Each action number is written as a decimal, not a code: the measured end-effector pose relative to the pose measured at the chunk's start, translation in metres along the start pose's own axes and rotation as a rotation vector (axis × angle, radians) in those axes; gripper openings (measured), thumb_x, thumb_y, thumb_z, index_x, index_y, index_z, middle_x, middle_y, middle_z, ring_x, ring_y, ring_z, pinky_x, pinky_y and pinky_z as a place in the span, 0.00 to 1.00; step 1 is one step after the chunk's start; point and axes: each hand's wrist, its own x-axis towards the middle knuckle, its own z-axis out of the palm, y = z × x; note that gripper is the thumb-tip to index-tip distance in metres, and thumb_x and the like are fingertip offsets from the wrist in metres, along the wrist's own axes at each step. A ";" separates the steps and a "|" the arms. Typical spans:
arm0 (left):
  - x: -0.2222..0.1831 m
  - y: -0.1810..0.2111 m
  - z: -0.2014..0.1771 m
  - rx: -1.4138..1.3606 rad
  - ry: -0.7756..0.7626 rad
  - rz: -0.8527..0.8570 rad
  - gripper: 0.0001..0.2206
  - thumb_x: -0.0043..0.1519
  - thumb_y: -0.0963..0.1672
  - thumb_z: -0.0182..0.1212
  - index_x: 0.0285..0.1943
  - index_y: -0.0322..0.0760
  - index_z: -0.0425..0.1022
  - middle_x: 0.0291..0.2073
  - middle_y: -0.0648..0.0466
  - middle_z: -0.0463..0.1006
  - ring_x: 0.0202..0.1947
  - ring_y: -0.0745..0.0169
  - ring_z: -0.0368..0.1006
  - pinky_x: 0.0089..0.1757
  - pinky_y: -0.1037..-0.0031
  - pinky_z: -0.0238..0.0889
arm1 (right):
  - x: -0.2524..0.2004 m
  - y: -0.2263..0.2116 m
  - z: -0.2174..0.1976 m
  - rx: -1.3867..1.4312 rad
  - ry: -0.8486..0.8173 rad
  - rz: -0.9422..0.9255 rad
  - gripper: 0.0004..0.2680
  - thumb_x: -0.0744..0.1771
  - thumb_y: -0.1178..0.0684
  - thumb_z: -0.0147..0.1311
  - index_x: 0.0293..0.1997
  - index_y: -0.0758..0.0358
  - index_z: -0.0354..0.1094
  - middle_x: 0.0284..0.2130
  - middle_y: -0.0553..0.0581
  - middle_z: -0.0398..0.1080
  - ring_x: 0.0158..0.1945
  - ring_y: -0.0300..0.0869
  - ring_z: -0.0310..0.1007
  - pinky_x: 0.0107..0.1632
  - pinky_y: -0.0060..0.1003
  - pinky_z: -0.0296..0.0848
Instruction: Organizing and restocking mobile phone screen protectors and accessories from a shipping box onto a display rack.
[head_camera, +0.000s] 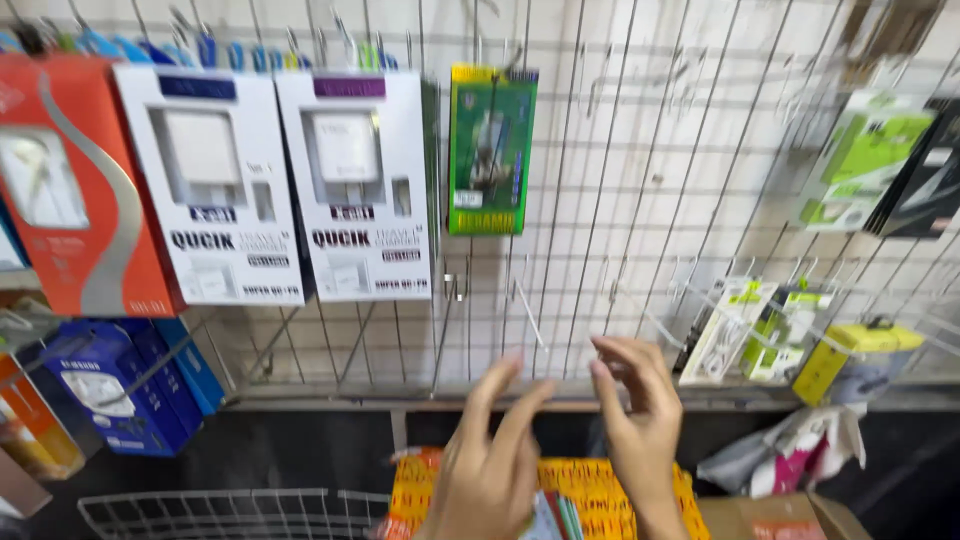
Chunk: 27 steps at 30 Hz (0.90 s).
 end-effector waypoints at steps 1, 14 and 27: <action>-0.042 -0.014 0.012 -0.007 -0.017 -0.029 0.23 0.58 0.34 0.58 0.64 0.34 0.73 0.67 0.37 0.64 0.64 0.38 0.70 0.55 0.59 0.72 | -0.029 0.020 0.000 -0.008 -0.015 0.030 0.10 0.67 0.63 0.56 0.54 0.64 0.72 0.47 0.55 0.70 0.47 0.38 0.74 0.49 0.29 0.74; -0.543 -0.229 0.193 -0.291 0.125 -1.167 0.31 0.45 0.35 0.64 0.62 0.33 0.66 0.58 0.40 0.73 0.58 0.45 0.73 0.50 0.57 0.72 | -0.336 0.164 0.056 -0.618 -0.541 0.669 0.21 0.60 0.52 0.64 0.59 0.46 0.69 0.54 0.54 0.65 0.58 0.48 0.64 0.56 0.52 0.64; -0.515 -0.201 0.216 -0.011 -0.050 -1.420 0.39 0.43 0.40 0.77 0.66 0.32 0.62 0.41 0.43 0.82 0.43 0.49 0.79 0.48 0.63 0.71 | -0.349 0.190 0.008 -0.714 -0.499 0.937 0.36 0.57 0.53 0.72 0.70 0.57 0.51 0.57 0.64 0.59 0.60 0.57 0.62 0.63 0.48 0.63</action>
